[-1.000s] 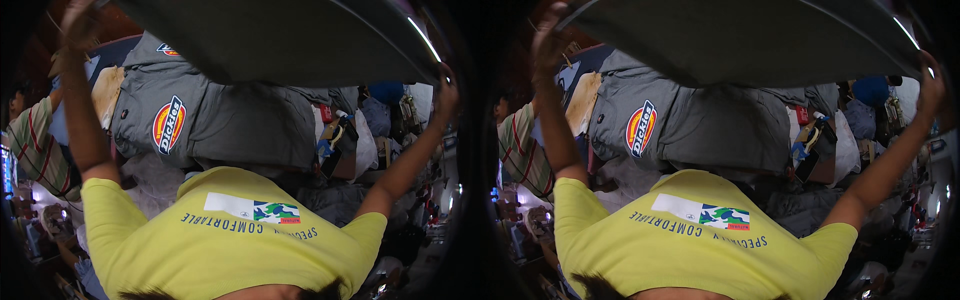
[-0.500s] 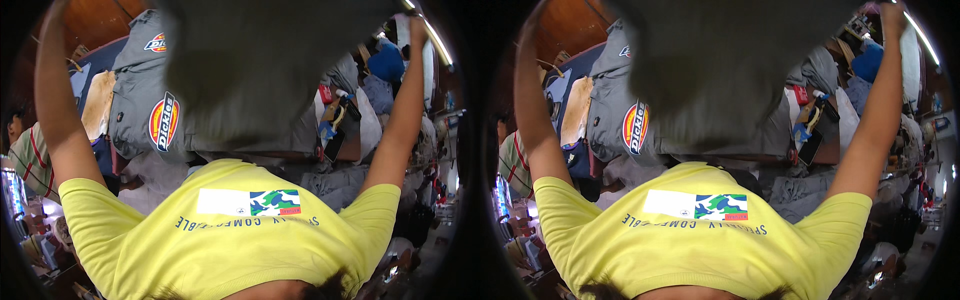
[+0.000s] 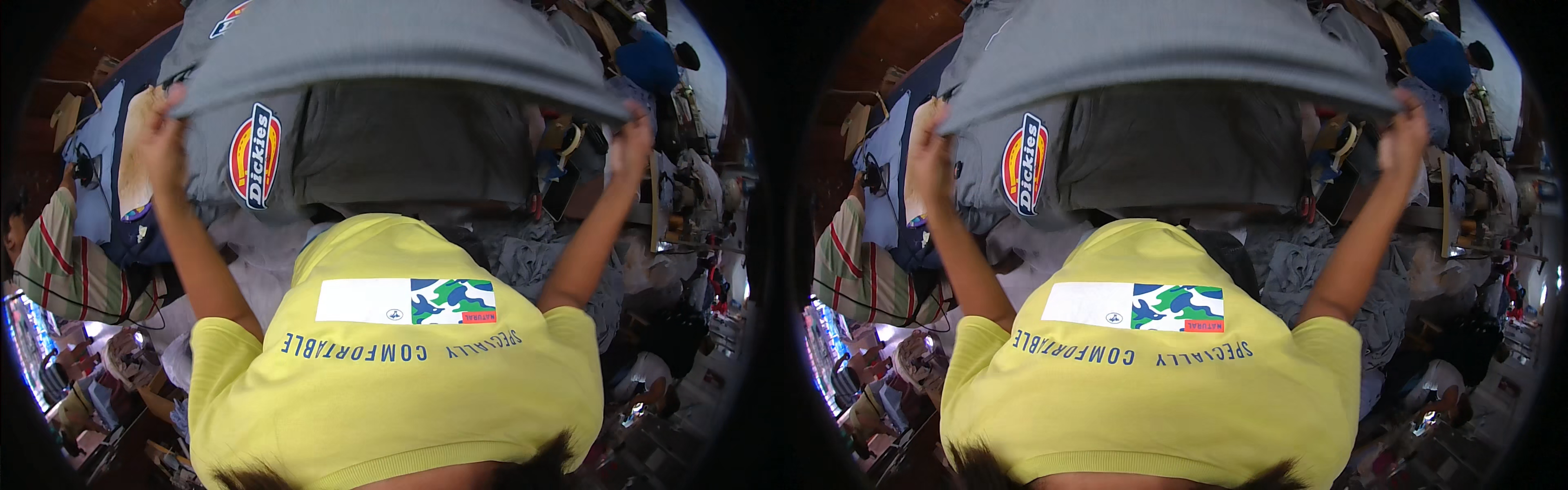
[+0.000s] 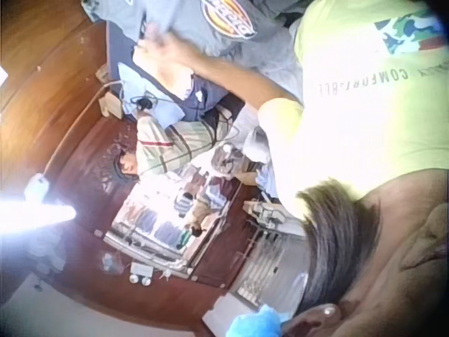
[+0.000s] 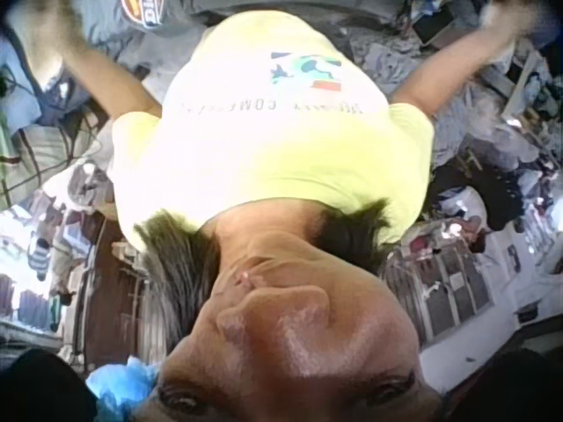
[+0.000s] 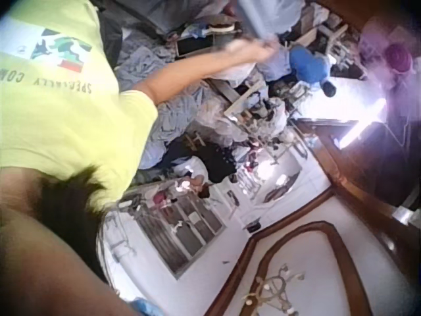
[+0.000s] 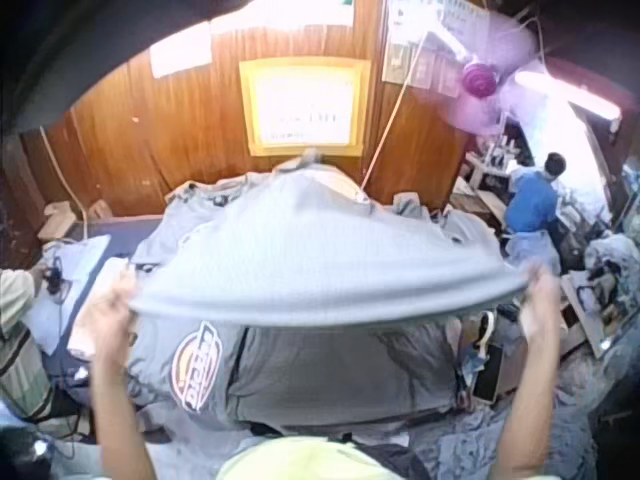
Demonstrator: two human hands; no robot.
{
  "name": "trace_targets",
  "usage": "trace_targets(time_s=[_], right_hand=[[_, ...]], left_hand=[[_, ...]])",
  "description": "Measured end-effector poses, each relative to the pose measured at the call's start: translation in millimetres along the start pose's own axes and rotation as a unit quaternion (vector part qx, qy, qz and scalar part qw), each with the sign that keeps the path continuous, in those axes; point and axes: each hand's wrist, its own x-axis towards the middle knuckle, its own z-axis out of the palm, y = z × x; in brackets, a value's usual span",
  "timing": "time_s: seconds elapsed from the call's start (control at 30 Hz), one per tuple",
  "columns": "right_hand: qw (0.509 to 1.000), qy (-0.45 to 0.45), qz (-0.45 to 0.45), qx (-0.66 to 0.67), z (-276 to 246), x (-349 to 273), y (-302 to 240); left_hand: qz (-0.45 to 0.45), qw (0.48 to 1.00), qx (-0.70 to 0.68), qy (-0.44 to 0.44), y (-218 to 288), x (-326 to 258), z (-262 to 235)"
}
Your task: The person organizes and trims loose threads from gray garments with logos, using shears by hand on a work table in a garment factory.
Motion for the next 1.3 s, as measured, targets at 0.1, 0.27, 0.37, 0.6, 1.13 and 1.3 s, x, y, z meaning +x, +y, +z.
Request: trace_targets(time_s=[0.1,0.27,0.37,0.6,1.13,1.3], right_hand=[[0.978,0.045,0.204,0.015,-16,-71,104],[0.961,0.102,0.256,-0.034,-18,-151,161],[0.968,0.064,0.155,-0.189,-9,-156,169],[0.883,0.069,0.045,-0.462,-3,-146,164],[0.96,0.123,0.245,-0.052,-5,-164,149],[0.949,-0.008,0.17,-0.265,-13,-158,149]], left_hand=[[-0.179,0.969,-0.163,0.048,-87,-66,6],[-0.302,0.914,-0.255,0.092,-157,-107,0],[-0.348,0.893,-0.27,0.089,-143,-98,2],[-0.284,0.931,-0.22,0.065,-145,-86,-7],[-0.274,0.949,-0.153,-0.012,-115,-88,-20],[-0.358,0.931,-0.03,-0.069,-125,-78,-22]])
